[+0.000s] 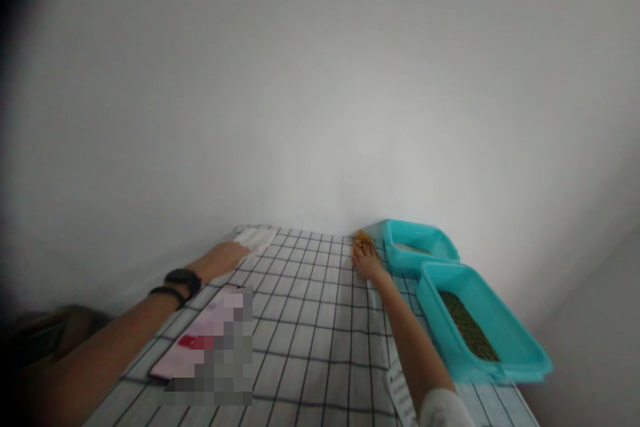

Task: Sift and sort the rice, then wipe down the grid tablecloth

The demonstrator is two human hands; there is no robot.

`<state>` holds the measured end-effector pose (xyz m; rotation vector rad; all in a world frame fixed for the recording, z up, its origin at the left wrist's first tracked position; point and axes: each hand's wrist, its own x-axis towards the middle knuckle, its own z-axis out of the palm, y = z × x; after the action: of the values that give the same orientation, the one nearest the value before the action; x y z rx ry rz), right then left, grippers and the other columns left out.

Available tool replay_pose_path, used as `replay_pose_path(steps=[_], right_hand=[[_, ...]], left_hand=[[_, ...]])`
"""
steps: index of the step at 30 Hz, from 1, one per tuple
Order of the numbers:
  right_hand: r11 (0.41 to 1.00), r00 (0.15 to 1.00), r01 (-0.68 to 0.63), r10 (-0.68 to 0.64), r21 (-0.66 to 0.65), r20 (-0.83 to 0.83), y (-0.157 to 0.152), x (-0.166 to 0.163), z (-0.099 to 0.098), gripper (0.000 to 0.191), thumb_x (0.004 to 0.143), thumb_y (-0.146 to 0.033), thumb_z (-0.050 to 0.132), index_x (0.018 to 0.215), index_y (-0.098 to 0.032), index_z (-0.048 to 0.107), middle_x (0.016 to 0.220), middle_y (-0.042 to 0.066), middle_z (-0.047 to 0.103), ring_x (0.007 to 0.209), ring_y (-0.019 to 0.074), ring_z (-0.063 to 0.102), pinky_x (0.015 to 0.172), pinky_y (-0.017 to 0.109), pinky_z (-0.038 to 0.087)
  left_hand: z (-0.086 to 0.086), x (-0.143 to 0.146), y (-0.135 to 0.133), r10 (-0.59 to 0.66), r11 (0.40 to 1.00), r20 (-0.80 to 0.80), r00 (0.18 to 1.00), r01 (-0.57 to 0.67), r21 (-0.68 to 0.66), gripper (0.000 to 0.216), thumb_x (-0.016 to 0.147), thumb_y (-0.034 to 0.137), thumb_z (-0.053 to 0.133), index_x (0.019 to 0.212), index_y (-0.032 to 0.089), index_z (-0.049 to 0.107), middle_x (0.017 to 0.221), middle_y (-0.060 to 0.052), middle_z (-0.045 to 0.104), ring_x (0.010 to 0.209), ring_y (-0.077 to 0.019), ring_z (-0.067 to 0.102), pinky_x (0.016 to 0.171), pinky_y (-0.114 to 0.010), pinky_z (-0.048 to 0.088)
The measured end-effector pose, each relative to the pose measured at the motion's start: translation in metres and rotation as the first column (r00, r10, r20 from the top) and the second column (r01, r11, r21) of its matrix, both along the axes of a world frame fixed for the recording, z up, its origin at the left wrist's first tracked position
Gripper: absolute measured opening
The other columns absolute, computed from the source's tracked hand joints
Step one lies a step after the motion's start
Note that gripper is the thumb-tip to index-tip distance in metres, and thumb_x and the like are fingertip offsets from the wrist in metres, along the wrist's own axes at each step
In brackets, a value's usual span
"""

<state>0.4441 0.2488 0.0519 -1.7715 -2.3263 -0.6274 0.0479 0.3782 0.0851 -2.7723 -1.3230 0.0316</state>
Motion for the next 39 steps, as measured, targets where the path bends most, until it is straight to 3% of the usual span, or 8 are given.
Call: replay_pose_path(steps=[4, 10, 13, 16, 22, 27, 34, 39], right_hand=[[0.995, 0.999, 0.036, -0.038, -0.097, -0.022, -0.024, -0.001, -0.017, 0.033, 0.101, -0.034, 0.067, 0.132, -0.022, 0.065, 0.142, 0.011, 0.062, 0.122, 0.0274, 0.064, 0.103, 0.052, 0.054], [0.966, 0.985, -0.161, 0.143, -0.203, -0.099, -0.101, -0.062, -0.046, 0.053, 0.104, -0.025, 0.054, 0.157, -0.019, 0.047, 0.163, 0.017, 0.046, 0.153, 0.0387, 0.035, 0.118, 0.063, 0.039], [0.943, 0.964, -0.248, 0.216, -0.221, -0.157, -0.14, -0.078, -0.048, 0.064, 0.105, -0.023, 0.047, 0.166, -0.024, 0.029, 0.169, 0.012, 0.036, 0.158, 0.037, 0.024, 0.119, 0.06, 0.04], [0.924, 0.946, -0.303, 0.263, -0.232, -0.19, -0.148, -0.075, -0.045, 0.067, 0.103, -0.022, 0.047, 0.167, -0.028, 0.028, 0.17, 0.006, 0.036, 0.16, 0.0307, 0.021, 0.123, 0.053, 0.039], [0.917, 0.949, -0.299, 0.259, -0.262, -0.178, -0.066, -0.057, -0.029, 0.055, 0.105, -0.021, 0.047, 0.159, -0.013, 0.042, 0.161, 0.019, 0.048, 0.153, 0.0324, 0.038, 0.123, 0.058, 0.035], [0.885, 0.92, -0.386, 0.352, -0.259, -0.169, 0.033, -0.107, -0.015, 0.045, 0.101, -0.029, 0.067, 0.145, -0.021, 0.057, 0.154, 0.013, 0.054, 0.14, 0.0339, 0.053, 0.115, 0.063, 0.042], [0.719, 0.766, -0.641, 0.619, -0.266, -0.172, 0.104, -0.236, -0.02, 0.044, 0.102, -0.026, 0.066, 0.145, -0.022, 0.058, 0.154, 0.011, 0.055, 0.138, 0.0312, 0.055, 0.115, 0.059, 0.043], [0.769, 0.798, -0.603, 0.583, -0.214, -0.151, 0.143, -0.252, -0.023, 0.041, 0.102, -0.031, 0.066, 0.141, -0.021, 0.059, 0.151, 0.012, 0.055, 0.134, 0.0312, 0.057, 0.11, 0.057, 0.048]], left_hand=[[0.001, 0.005, 0.002, 0.042, 0.999, 0.064, 0.997, -0.04, -0.018, 0.027, 0.096, 0.036, 0.068, 0.114, 0.016, 0.069, 0.119, -0.009, 0.072, 0.107, -0.026, 0.07, 0.095, -0.051, 0.058], [-0.004, -0.018, -0.002, 0.138, 0.99, 0.203, 0.969, -0.135, -0.029, 0.031, 0.097, 0.037, 0.066, 0.121, 0.018, 0.068, 0.123, -0.01, 0.072, 0.111, -0.027, 0.069, 0.098, -0.053, 0.057], [-0.008, -0.033, -0.005, 0.197, 0.979, 0.298, 0.934, -0.202, -0.017, 0.033, 0.098, 0.037, 0.066, 0.124, 0.018, 0.067, 0.127, -0.01, 0.071, 0.113, -0.0275, 0.069, 0.098, -0.053, 0.057], [-0.009, -0.042, -0.006, 0.268, 0.957, 0.389, 0.881, -0.291, 0.0, 0.031, 0.097, 0.037, 0.066, 0.121, 0.017, 0.067, 0.126, -0.01, 0.071, 0.112, -0.0267, 0.069, 0.097, -0.051, 0.058], [-0.004, -0.048, -0.013, 0.469, 0.816, 0.555, 0.687, -0.578, 0.026, 0.036, 0.099, 0.039, 0.064, 0.128, 0.018, 0.064, 0.123, -0.011, 0.071, 0.107, -0.0267, 0.07, 0.094, -0.051, 0.059], [-0.006, -0.054, -0.027, 0.516, 0.758, 0.595, 0.616, -0.652, 0.016, 0.038, 0.1, 0.039, 0.061, 0.131, 0.018, 0.062, 0.119, -0.01, 0.072, 0.102, -0.0253, 0.071, 0.091, -0.049, 0.06], [-0.015, -0.046, -0.034, 0.454, 0.812, 0.576, 0.679, -0.582, 0.046, 0.036, 0.1, 0.036, 0.062, 0.132, 0.018, 0.062, 0.113, -0.008, 0.073, 0.095, -0.0233, 0.073, 0.087, -0.047, 0.062], [-0.02, -0.03, -0.032, 0.396, 0.859, 0.561, 0.728, -0.509, 0.054, 0.037, 0.1, 0.034, 0.062, 0.134, 0.019, 0.061, 0.115, -0.008, 0.073, 0.095, -0.0227, 0.073, 0.086, -0.046, 0.063]])
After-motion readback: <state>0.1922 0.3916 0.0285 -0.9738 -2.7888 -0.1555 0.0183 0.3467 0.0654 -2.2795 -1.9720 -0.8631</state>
